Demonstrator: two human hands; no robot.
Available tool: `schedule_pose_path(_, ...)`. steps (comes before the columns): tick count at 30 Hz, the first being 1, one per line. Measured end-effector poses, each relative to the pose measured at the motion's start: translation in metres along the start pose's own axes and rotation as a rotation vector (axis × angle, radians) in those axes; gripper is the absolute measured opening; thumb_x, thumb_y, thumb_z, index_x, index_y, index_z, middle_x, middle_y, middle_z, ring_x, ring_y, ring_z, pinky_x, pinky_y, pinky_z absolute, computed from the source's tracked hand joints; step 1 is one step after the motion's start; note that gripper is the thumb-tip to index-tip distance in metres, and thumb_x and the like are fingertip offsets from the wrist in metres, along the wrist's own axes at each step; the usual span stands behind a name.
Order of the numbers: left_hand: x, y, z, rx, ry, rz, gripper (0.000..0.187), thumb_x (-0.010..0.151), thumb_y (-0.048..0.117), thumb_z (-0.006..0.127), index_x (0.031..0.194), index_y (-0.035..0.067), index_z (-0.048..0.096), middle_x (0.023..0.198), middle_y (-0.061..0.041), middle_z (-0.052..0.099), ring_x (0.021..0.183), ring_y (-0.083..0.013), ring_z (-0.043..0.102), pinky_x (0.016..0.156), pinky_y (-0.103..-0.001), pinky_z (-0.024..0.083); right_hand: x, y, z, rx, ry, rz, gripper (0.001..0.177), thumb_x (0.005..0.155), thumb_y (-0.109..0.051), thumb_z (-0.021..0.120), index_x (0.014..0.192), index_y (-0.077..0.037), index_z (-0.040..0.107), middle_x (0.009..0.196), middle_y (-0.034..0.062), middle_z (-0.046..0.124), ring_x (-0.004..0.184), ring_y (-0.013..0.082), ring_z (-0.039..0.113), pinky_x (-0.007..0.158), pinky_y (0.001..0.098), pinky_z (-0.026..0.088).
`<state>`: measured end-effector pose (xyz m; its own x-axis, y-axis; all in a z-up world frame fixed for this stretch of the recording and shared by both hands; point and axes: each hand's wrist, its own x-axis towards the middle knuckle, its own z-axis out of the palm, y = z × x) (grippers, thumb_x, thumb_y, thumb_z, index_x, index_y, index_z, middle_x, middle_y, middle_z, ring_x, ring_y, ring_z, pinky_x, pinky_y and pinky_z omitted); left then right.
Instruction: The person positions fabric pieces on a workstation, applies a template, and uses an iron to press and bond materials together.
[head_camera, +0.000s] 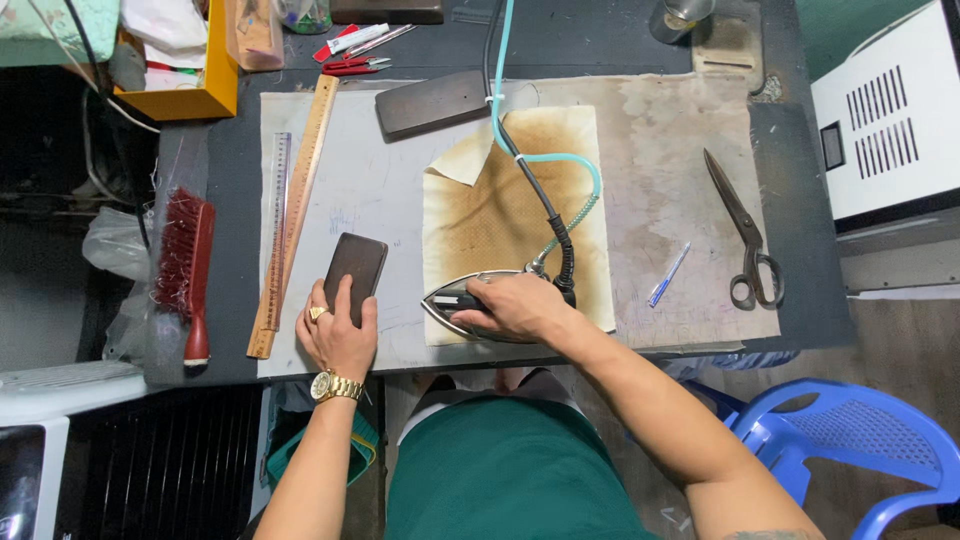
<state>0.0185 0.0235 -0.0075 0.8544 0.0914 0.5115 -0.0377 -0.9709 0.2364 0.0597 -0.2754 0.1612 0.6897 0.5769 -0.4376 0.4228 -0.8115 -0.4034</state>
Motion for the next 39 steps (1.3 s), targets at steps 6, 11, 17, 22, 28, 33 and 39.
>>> schedule_pose_path(6, -0.003, 0.0, 0.005, -0.006, -0.005, -0.017, 0.049, 0.091, 0.047, 0.071, 0.135, 0.026, 0.068, 0.139, -0.013, 0.059, 0.127, -0.0294, 0.058, 0.104, -0.047, 0.04, -0.042, 0.048, -0.007, -0.019, 0.051, 0.037, 0.048, 0.102, -0.058, 0.046, 0.108, -0.011, 0.054, 0.092, 0.0256, 0.071, 0.093, 0.0477, 0.072, 0.081, 0.0605, 0.058)
schedule_pose_path(11, -0.003, 0.001, 0.003, -0.011, -0.02, -0.035, 0.048, 0.091, 0.046, 0.071, 0.135, 0.026, 0.068, 0.14, -0.012, 0.059, 0.127, -0.0292, 0.058, 0.105, -0.047, 0.039, -0.06, 0.075, -0.011, 0.012, 0.073, 0.115, 0.047, 0.102, -0.057, 0.049, 0.109, -0.011, 0.057, 0.094, 0.0219, 0.074, 0.094, 0.0436, 0.074, 0.081, 0.0579, 0.06)
schedule_pose_path(17, -0.002, 0.001, 0.003, -0.032, -0.031, -0.048, 0.047, 0.092, 0.046, 0.071, 0.134, 0.025, 0.068, 0.141, -0.012, 0.058, 0.128, -0.0298, 0.058, 0.105, -0.048, 0.038, -0.05, 0.059, -0.013, 0.104, 0.088, 0.12, 0.043, 0.098, -0.056, 0.057, 0.109, -0.014, 0.065, 0.096, 0.0174, 0.077, 0.095, 0.0391, 0.076, 0.082, 0.053, 0.061)
schedule_pose_path(22, -0.001, 0.002, 0.002, -0.047, -0.005, -0.047, 0.045, 0.093, 0.046, 0.07, 0.133, 0.024, 0.068, 0.14, -0.013, 0.058, 0.127, -0.0299, 0.058, 0.105, -0.047, 0.039, -0.021, 0.035, -0.001, 0.039, 0.142, -0.027, 0.046, 0.096, -0.057, 0.058, 0.11, -0.013, 0.064, 0.097, 0.0181, 0.075, 0.095, 0.0396, 0.074, 0.08, 0.0554, 0.06)
schedule_pose_path(28, 0.001, 0.002, -0.001, -0.04, 0.004, -0.027, 0.047, 0.093, 0.048, 0.068, 0.134, 0.023, 0.068, 0.14, -0.013, 0.058, 0.127, -0.0308, 0.058, 0.104, -0.047, 0.04, 0.02, -0.013, -0.003, 0.05, 0.189, 0.075, 0.05, 0.102, -0.061, 0.046, 0.103, -0.014, 0.063, 0.089, 0.0137, 0.075, 0.087, 0.033, 0.077, 0.077, 0.0466, 0.063)
schedule_pose_path(33, 0.0, 0.0, 0.002, -0.045, 0.003, -0.031, 0.048, 0.093, 0.048, 0.068, 0.134, 0.024, 0.067, 0.14, -0.013, 0.058, 0.127, -0.0304, 0.058, 0.105, -0.047, 0.04, 0.036, -0.014, -0.003, 0.044, 0.256, 0.152, 0.056, 0.103, -0.062, 0.044, 0.105, -0.008, 0.06, 0.087, 0.021, 0.071, 0.085, 0.0416, 0.075, 0.075, 0.0528, 0.062)
schedule_pose_path(39, -0.001, -0.001, 0.001, -0.037, -0.007, -0.022, 0.049, 0.091, 0.047, 0.071, 0.135, 0.024, 0.068, 0.141, -0.014, 0.058, 0.127, -0.0311, 0.058, 0.104, -0.048, 0.04, 0.011, 0.017, -0.014, 0.108, 0.28, 0.186, 0.052, 0.104, -0.06, 0.047, 0.101, -0.008, 0.057, 0.081, 0.0223, 0.068, 0.083, 0.0429, 0.074, 0.073, 0.0529, 0.06)
